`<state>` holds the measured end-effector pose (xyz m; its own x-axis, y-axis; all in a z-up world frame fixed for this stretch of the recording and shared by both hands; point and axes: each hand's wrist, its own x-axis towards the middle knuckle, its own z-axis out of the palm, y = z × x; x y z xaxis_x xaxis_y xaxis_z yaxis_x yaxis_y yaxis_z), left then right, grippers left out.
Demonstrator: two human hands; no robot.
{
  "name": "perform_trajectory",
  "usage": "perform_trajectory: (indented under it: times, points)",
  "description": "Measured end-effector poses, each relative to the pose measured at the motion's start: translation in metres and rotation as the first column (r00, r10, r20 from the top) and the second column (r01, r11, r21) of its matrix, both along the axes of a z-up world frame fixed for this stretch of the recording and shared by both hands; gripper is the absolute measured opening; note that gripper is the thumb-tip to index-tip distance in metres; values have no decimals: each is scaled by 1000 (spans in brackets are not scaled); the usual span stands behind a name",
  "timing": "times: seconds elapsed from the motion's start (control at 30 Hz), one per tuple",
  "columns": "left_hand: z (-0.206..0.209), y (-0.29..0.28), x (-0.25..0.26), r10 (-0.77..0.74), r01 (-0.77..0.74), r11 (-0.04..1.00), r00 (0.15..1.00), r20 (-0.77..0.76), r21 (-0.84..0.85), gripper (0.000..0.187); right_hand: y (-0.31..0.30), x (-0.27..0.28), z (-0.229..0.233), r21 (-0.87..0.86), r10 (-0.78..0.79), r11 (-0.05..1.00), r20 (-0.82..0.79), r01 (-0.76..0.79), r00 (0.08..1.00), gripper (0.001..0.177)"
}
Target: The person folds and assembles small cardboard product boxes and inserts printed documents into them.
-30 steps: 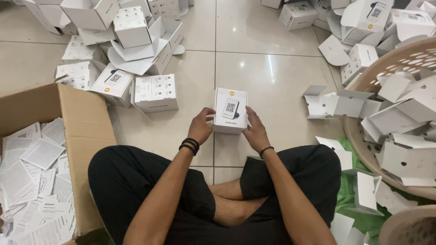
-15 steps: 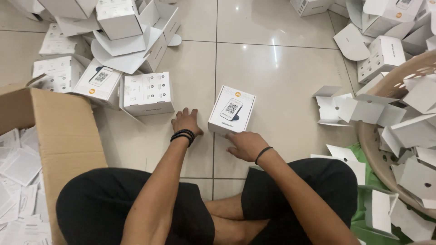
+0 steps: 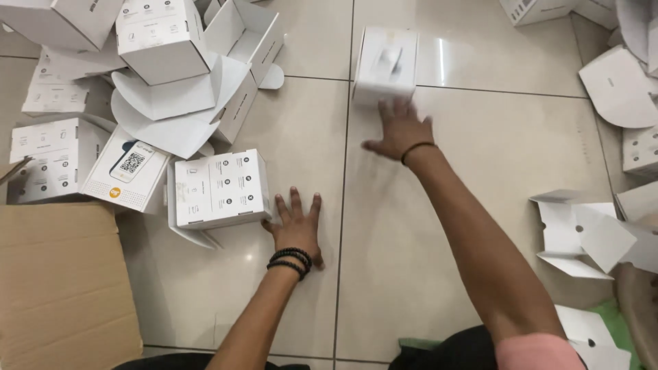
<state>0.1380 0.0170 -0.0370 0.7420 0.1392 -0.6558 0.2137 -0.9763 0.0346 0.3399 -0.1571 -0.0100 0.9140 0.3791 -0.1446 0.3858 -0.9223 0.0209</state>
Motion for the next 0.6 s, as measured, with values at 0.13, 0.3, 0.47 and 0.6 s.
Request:
perform_trajectory:
  times: [0.13,0.3,0.47,0.6]
  points:
    - [0,-1,4,-21,22,1000,998,-61,19,157,13,54,-46,-54,-68,996,-9,67,998,100]
    - [-4,2,3,-15,16,1000,998,-61,11,157,12,-4,-85,18,-94,995,-165,99,982,74]
    - [-6,2,-2,5,-5,1000,1000,-27,-2,157,-28,-72,-69,-6,-52,999,-148,52,988,71]
    - [1,-8,-5,-12,13,1000,999,-44,21,150,-75,-103,-50,-38,-80,997,-284,72,955,75]
